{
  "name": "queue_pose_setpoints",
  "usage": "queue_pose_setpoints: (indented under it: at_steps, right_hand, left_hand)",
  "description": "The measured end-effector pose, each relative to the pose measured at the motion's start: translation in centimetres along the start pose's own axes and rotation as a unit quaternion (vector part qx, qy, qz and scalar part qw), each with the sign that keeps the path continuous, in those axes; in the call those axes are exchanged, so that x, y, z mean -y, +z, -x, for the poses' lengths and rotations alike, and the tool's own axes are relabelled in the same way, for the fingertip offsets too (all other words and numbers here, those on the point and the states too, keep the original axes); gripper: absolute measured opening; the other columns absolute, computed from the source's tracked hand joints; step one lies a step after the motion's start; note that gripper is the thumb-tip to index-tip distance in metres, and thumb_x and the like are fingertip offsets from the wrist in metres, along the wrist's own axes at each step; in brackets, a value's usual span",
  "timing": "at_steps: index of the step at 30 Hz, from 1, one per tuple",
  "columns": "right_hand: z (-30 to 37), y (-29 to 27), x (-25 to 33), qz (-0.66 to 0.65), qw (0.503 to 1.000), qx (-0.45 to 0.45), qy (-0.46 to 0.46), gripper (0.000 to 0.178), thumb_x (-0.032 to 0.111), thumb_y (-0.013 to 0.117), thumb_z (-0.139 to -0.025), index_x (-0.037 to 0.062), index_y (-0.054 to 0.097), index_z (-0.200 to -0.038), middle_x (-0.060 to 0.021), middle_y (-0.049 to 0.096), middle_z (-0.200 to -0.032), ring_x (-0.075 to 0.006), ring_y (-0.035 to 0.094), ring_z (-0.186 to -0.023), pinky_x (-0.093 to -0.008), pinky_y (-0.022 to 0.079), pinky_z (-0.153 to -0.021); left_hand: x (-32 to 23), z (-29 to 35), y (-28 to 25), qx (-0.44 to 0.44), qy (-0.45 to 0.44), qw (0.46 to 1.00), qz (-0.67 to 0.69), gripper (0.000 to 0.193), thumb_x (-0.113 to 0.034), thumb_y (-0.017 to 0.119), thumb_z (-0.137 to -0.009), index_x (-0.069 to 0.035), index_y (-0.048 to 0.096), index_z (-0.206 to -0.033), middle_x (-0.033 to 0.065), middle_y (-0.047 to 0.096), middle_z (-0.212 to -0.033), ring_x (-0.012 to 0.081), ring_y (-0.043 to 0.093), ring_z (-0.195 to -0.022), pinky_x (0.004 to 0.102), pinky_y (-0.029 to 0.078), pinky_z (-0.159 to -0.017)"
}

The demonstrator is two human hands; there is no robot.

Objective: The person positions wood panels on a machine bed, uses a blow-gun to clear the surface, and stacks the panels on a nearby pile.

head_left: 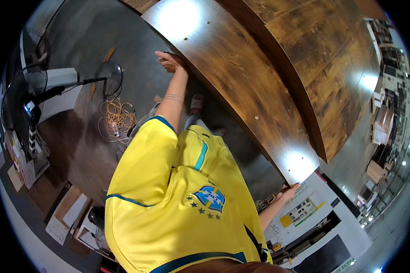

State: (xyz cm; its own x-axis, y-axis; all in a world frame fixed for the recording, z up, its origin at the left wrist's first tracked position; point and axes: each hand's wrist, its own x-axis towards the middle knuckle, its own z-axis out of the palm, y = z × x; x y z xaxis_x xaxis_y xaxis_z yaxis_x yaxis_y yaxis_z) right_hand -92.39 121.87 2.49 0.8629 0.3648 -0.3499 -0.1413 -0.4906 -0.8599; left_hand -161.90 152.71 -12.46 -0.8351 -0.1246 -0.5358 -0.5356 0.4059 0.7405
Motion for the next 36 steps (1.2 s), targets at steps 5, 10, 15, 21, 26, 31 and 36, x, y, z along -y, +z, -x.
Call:
queue_pose_setpoints:
  at_steps: [5, 10, 15, 21, 26, 31, 36]
  right_hand:
    - [0.4, 0.9, 0.1, 0.009, 0.998, -0.056, 0.005, 0.048, 0.054, 0.066, -0.100, 0.0057, 0.066, -0.094, -0.0010, 0.058, -0.070, -0.0119, 0.049, -0.054, -0.0270, 0.038, -0.047]
    - [0.3, 1.4, 0.3, -0.023, 0.999, -0.049, 0.007, 0.043, 0.048, 0.064, -0.103, 0.0063, 0.071, -0.096, 0.0011, 0.058, -0.074, -0.0095, 0.046, -0.055, -0.0269, 0.035, -0.048]
    - [0.8, -0.4, -0.7, -0.008, 1.000, -0.022, -0.008, 0.045, 0.044, 0.064, -0.103, 0.0030, 0.070, -0.122, -0.0051, 0.068, -0.103, -0.0148, 0.059, -0.078, -0.0301, 0.047, -0.066]
    - [1.4, -1.2, -1.5, -0.103, 0.994, 0.033, 0.012, 0.064, 0.047, 0.068, -0.100, 0.0009, 0.059, -0.143, -0.0120, 0.060, -0.141, -0.0259, 0.053, -0.132, -0.0459, 0.041, -0.110]
    - [3.5, -7.9, -3.8, -0.137, 0.968, 0.199, -0.067, 0.027, 0.009, 0.069, -0.092, 0.0025, 0.068, -0.118, -0.0018, 0.069, -0.110, -0.0133, 0.068, -0.098, -0.0277, 0.054, -0.083]
    - [7.4, -14.3, -8.1, 0.131, 0.971, 0.192, -0.052, 0.049, 0.034, 0.070, -0.098, -0.0023, 0.065, -0.130, -0.0111, 0.073, -0.109, -0.0238, 0.069, -0.104, -0.0358, 0.055, -0.092]
    - [14.0, -21.1, -7.2, 0.176, 0.950, -0.097, -0.239, 0.053, 0.036, 0.072, -0.094, -0.0019, 0.061, -0.129, -0.0217, 0.067, -0.122, -0.0395, 0.061, -0.119, -0.0484, 0.048, -0.105]
  left_hand:
    - [3.4, -0.1, -2.5, -0.025, -0.032, 0.998, 0.045, 0.092, -0.068, 0.022, -0.105, 0.012, 0.056, -0.134, 0.0370, 0.060, -0.134, 0.0531, 0.059, -0.123, 0.0560, 0.046, -0.109]
    - [12.0, 2.9, -0.2, -0.083, -0.104, 0.991, 0.001, 0.094, -0.070, 0.032, -0.102, 0.017, 0.059, -0.127, 0.0374, 0.064, -0.126, 0.0503, 0.062, -0.121, 0.0576, 0.050, -0.101]
    - [10.5, 8.9, -1.6, -0.008, -0.193, 0.979, 0.071, 0.095, -0.072, 0.038, -0.100, 0.016, 0.058, -0.131, 0.0316, 0.064, -0.130, 0.0451, 0.066, -0.114, 0.0512, 0.054, -0.100]
    - [11.8, 17.6, -5.9, 0.317, -0.091, 0.937, 0.116, 0.059, -0.042, 0.049, -0.107, 0.008, 0.057, -0.138, 0.0189, 0.064, -0.135, 0.0317, 0.063, -0.117, 0.0464, 0.053, -0.101]
    - [25.7, 17.9, -11.4, 0.619, 0.072, 0.754, -0.209, 0.024, -0.031, 0.052, -0.106, -0.010, 0.062, -0.099, 0.0011, 0.055, -0.075, 0.0119, 0.049, -0.063, 0.0308, 0.041, -0.053]
    - [33.0, 25.3, -19.4, 0.740, 0.079, 0.366, -0.559, 0.040, -0.033, 0.057, -0.104, -0.001, 0.063, -0.127, 0.0150, 0.071, -0.120, 0.0261, 0.069, -0.102, 0.0409, 0.055, -0.091]
    - [35.6, 38.0, -24.5, 0.761, 0.220, 0.062, -0.607, 0.054, -0.044, 0.055, -0.107, -0.001, 0.057, -0.139, 0.0141, 0.067, -0.130, 0.0233, 0.064, -0.115, 0.0374, 0.051, -0.097]
